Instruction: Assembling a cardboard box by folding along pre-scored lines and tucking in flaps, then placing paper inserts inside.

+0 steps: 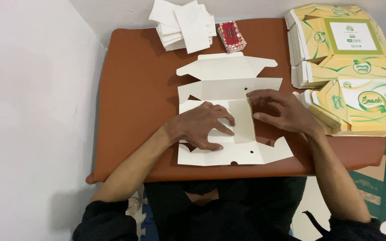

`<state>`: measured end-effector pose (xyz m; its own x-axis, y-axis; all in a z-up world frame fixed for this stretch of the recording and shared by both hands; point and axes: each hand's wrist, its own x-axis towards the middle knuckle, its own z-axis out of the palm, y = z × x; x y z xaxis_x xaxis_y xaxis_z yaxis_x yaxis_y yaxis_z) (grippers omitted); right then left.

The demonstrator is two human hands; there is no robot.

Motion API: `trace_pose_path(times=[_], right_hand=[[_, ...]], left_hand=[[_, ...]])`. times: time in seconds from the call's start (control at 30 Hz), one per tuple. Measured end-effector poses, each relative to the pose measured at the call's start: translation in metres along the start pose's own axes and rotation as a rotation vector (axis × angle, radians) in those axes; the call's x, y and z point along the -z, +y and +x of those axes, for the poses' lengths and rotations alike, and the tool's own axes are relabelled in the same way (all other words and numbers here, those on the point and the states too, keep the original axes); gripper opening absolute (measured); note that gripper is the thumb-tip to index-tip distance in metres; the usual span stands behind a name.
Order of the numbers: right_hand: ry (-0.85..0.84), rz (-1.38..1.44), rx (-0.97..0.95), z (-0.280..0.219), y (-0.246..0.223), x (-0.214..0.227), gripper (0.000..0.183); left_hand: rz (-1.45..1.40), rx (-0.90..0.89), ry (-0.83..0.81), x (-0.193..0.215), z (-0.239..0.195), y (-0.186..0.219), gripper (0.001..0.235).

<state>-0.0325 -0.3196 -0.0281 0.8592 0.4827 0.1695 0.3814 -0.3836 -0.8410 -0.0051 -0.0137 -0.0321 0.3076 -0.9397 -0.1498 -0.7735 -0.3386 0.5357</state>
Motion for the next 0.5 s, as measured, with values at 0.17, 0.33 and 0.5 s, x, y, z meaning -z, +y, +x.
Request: trace_pose_path(times=[0.17,0.33,0.5], right_hand=[[-0.008,-0.207,0.081,0.007,-0.018,-0.011,0.039],[-0.025,-0.326,0.067,0.005,-0.002,-0.016,0.047],[-0.036,-0.462,0.092,0.007,-0.001,-0.023,0.047]], left_hand=[[0.016,0.059,0.035,0.016,-0.004,0.014,0.057],[0.115,0.172,0.141,0.012,-0.004,-0.010,0.039],[0.334,0.394,0.448,0.012,-0.012,-0.045,0.032]])
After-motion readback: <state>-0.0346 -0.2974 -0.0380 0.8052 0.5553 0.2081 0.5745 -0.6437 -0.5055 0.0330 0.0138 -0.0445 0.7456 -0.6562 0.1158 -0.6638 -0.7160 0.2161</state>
